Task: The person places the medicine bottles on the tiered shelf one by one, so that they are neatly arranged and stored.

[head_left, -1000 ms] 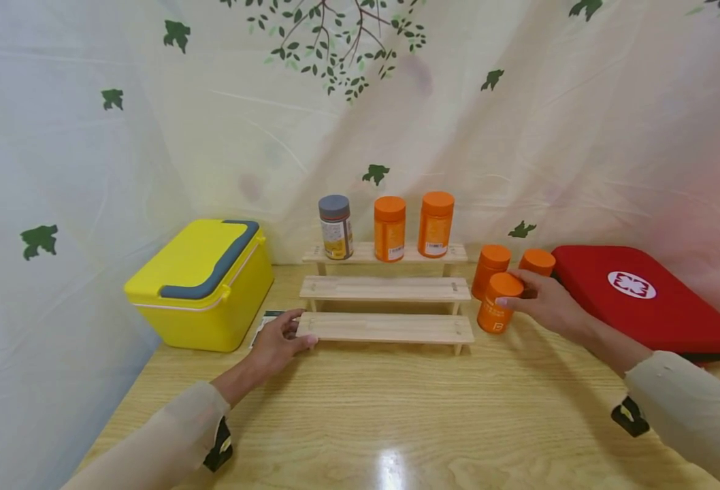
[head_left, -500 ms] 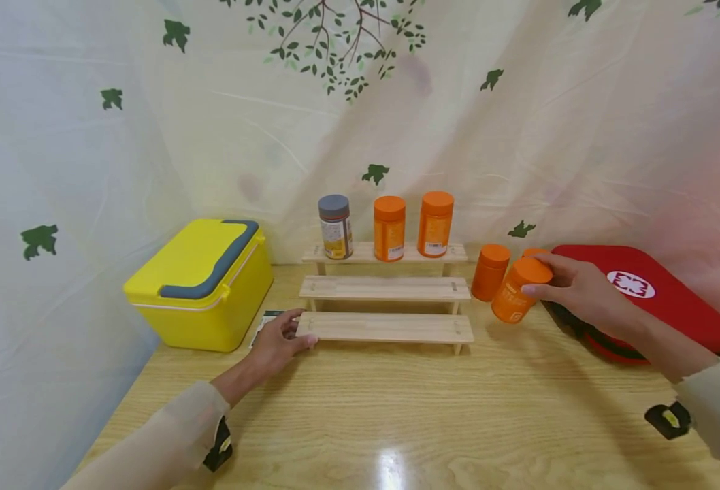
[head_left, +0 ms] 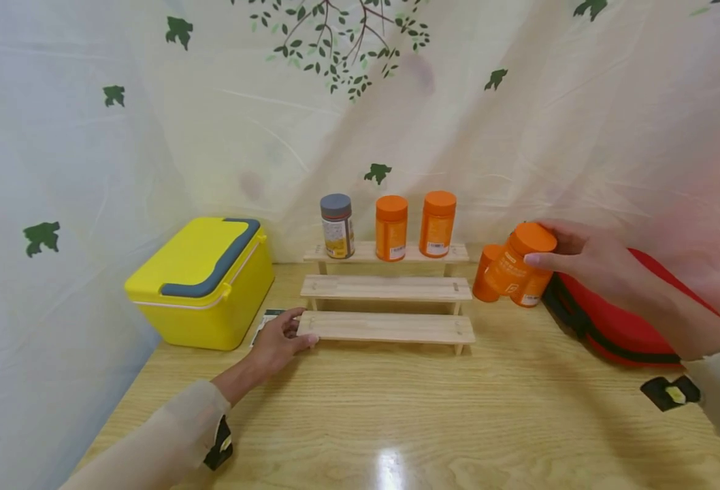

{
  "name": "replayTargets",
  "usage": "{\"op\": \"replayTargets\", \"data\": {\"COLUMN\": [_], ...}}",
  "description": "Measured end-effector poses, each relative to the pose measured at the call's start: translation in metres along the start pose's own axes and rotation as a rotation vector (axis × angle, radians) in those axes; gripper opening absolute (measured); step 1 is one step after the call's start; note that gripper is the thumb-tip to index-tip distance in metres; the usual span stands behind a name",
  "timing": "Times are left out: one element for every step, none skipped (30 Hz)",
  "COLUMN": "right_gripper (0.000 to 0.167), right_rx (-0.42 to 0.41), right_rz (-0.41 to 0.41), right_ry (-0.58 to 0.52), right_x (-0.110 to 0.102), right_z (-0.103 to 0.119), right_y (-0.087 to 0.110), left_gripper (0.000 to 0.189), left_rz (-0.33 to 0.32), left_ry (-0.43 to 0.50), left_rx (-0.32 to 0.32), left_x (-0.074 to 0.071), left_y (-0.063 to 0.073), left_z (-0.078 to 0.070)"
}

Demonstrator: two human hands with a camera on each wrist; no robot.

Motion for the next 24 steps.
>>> {"op": "replayTargets", "data": {"right_gripper": [0.058, 0.058, 0.058, 0.058, 0.058, 0.058, 0.059, 0.058, 0.059, 0.059, 0.059, 0.059, 0.058, 0.058, 0.058, 0.058, 0.058, 0.059, 0.059, 0.060, 0.062, 0.062, 0.062, 0.062], "right_rx": [-0.006, -0.007, -0.011, -0.015, -0.018, -0.021, -0.026, -0.033, -0.043, -0.052, -0.064, -0.079, -0.093, -0.108, -0.122, -0.134, -0.145, -0.155, -0.163, -0.174, -0.178, -0.182, -0.184, -0.185], "right_rz": [0.004, 0.010, 0.018, 0.024, 0.031, 0.037, 0.041, 0.046, 0.050, 0.051, 0.057, 0.063, 0.070, 0.078, 0.089, 0.102, 0.117, 0.129, 0.145, 0.156, 0.170, 0.180, 0.184, 0.189], "right_ry": [-0.006, -0.010, -0.021, -0.025, -0.026, -0.031, -0.036, -0.042, -0.040, -0.030, -0.035, -0.044, -0.057, -0.069, -0.083, -0.104, -0.126, -0.151, -0.174, -0.185, -0.200, -0.212, -0.216, -0.223], "right_x": [0.002, 0.003, 0.005, 0.008, 0.010, 0.013, 0.016, 0.019, 0.023, 0.026, 0.031, 0.035, 0.040, 0.045, 0.050, 0.056, 0.062, 0.068, 0.074, 0.079, 0.085, 0.091, 0.096, 0.101], "right_z": [0.004, 0.007, 0.012, 0.016, 0.020, 0.025, 0.029, 0.034, 0.038, 0.043, 0.047, 0.052, 0.056, 0.060, 0.065, 0.069, 0.073, 0.077, 0.080, 0.085, 0.088, 0.092, 0.095, 0.099], "right_y": [-0.002, -0.003, -0.005, -0.007, -0.008, -0.010, -0.012, -0.014, -0.015, -0.017, -0.019, -0.020, -0.022, -0.024, -0.025, -0.028, -0.030, -0.032, -0.034, -0.036, -0.038, -0.040, -0.042, -0.045], "left_gripper": [0.062, 0.062, 0.062, 0.062, 0.062, 0.062, 0.062, 0.062, 0.062, 0.062, 0.062, 0.062, 0.062, 0.062, 0.062, 0.062, 0.062, 0.062, 0.062, 0.062, 0.062, 0.062, 0.062, 0.062], "left_rz": [0.000, 0.001, 0.001, 0.000, 0.000, 0.000, -0.001, -0.001, -0.001, -0.002, -0.003, -0.002, -0.001, -0.001, -0.001, 0.000, 0.002, 0.002, 0.002, 0.002, 0.002, 0.001, 0.001, 0.000], "left_ry": [-0.001, -0.002, -0.003, -0.006, -0.007, -0.009, -0.009, -0.008, -0.007, -0.004, -0.001, 0.002, 0.004, 0.006, 0.009, 0.009, 0.010, 0.011, 0.012, 0.012, 0.014, 0.013, 0.012, 0.011], "left_rx": [-0.002, -0.005, -0.008, -0.010, -0.011, -0.012, -0.011, -0.010, -0.009, -0.007, -0.006, -0.004, -0.003, -0.003, -0.004, -0.004, -0.004, -0.004, -0.004, -0.003, -0.002, -0.002, -0.001, -0.001], "left_x": [0.000, 0.000, 0.000, 0.000, 0.000, 0.000, 0.000, 0.000, 0.000, 0.000, 0.000, 0.000, 0.000, 0.000, 0.000, 0.000, 0.001, 0.001, 0.001, 0.000, 0.000, 0.000, 0.000, 0.000], "left_y": [0.000, 0.000, 0.000, 0.000, 0.000, 0.000, 0.000, 0.000, 0.000, 0.000, 0.000, -0.001, -0.001, -0.001, -0.001, -0.001, -0.001, -0.001, -0.002, -0.002, -0.002, -0.002, -0.002, -0.002], "left_z": [0.000, 0.000, 0.001, 0.001, 0.001, 0.001, 0.001, 0.001, 0.001, 0.001, 0.001, 0.001, 0.001, 0.001, 0.001, 0.001, 0.001, 0.001, 0.002, 0.002, 0.002, 0.002, 0.002, 0.002]}}
Point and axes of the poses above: each hand's wrist, its own y-axis away from the middle knuckle, its own x-axis out of the palm, z = x × y, the point moved 7 cm from there along -y, towards the middle knuckle, and after that the axes turned 12 degrees about -z, right-handed, at the moved point
